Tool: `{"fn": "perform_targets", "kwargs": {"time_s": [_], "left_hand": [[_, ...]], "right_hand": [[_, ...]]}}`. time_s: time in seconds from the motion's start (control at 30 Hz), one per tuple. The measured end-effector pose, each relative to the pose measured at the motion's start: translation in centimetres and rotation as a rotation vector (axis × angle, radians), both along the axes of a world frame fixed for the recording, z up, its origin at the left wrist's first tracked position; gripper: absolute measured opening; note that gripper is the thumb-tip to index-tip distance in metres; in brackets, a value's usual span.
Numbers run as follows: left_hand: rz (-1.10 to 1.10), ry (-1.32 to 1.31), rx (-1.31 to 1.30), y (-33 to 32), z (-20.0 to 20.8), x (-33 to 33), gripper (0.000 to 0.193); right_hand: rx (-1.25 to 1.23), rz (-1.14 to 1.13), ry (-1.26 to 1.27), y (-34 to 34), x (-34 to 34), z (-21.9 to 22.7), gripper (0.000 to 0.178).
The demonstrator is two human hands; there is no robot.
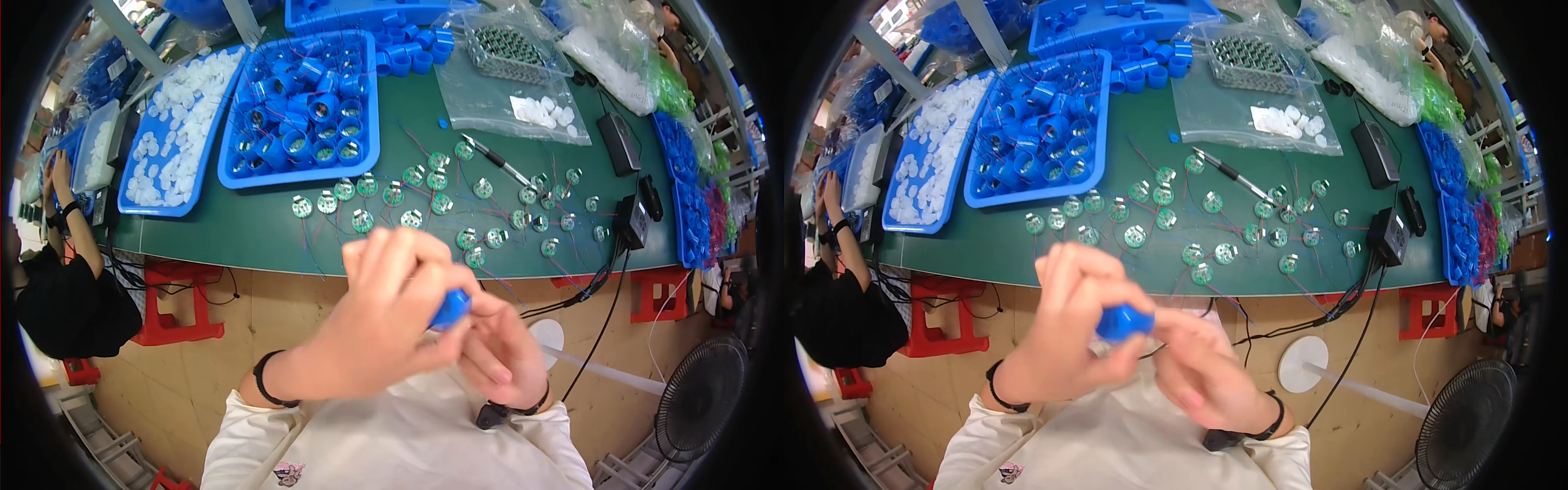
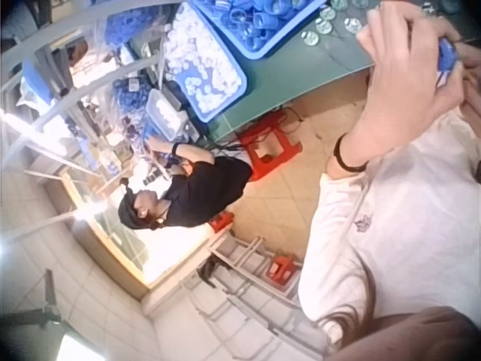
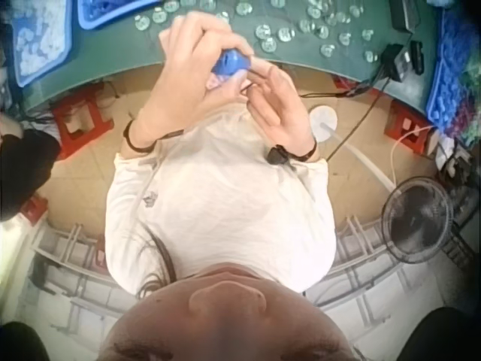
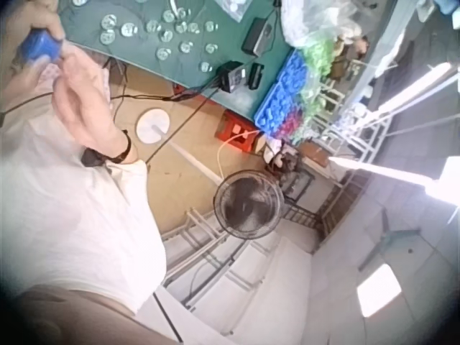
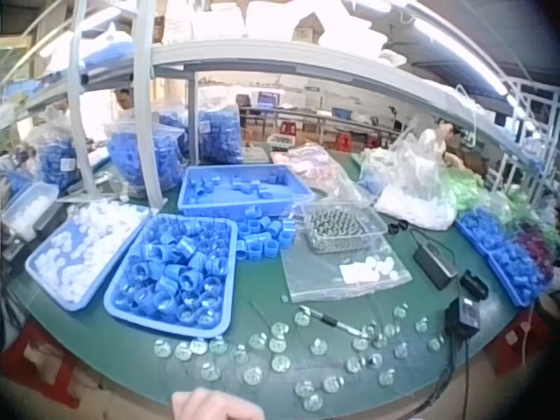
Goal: The recorder is assembling small electronic circuit boards into blue plastic cylindrical housings on a factory assembly line.
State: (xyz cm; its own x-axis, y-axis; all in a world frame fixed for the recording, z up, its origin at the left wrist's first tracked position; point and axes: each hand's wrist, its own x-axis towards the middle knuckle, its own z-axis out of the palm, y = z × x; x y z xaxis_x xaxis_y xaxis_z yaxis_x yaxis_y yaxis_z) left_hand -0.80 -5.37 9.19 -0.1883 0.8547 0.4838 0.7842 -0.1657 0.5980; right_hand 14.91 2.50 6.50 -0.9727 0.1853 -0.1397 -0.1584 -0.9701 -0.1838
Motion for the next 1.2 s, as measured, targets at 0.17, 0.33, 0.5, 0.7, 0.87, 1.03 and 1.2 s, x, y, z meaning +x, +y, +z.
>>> {"fn": "perform_targets", "kwargs": {"time_s": [0.17, 0.33, 0.5, 0.7, 0.87, 1.03, 1.2], "left_hand": [[0.113, -0.136, -0.035, 2.3, 0.4, -5.9, 0.019], [0.355, 0.187, -0.016, 6.4, 0.5, -14.6, 0.026], [0.553, 0.598, -0.179, 11.1, 0.5, -17.4, 0.032], [0.325, 0.657, -0.498, 20.6, -2.7, -16.1, 0.027], [0.388, 0.749, -0.479, 24.0, -6.7, -16.6, 0.031], [0.387, 0.759, -0.272, 24.7, -7.6, -17.1, 0.029], [0.365, 0.331, -0.231, 23.9, -4.8, -16.3, 0.026]], "right_hand": [[0.621, -0.415, -0.42, 2.2, 0.8, 2.0, 0.043], [0.687, -0.354, -0.325, 4.2, 2.3, 1.8, 0.026], [0.681, -0.265, -0.341, 4.1, 1.4, 2.4, 0.02], [0.6, -0.309, -0.385, 3.9, 1.4, 1.8, 0.016], [0.56, -0.364, -0.407, 3.9, 1.9, 1.7, 0.016], [0.973, -0.241, -0.58, 6.8, 0.3, 1.5, 0.015], [1.946, -0.053, -0.612, 13.4, -3.8, -0.3, 0.017]]}}
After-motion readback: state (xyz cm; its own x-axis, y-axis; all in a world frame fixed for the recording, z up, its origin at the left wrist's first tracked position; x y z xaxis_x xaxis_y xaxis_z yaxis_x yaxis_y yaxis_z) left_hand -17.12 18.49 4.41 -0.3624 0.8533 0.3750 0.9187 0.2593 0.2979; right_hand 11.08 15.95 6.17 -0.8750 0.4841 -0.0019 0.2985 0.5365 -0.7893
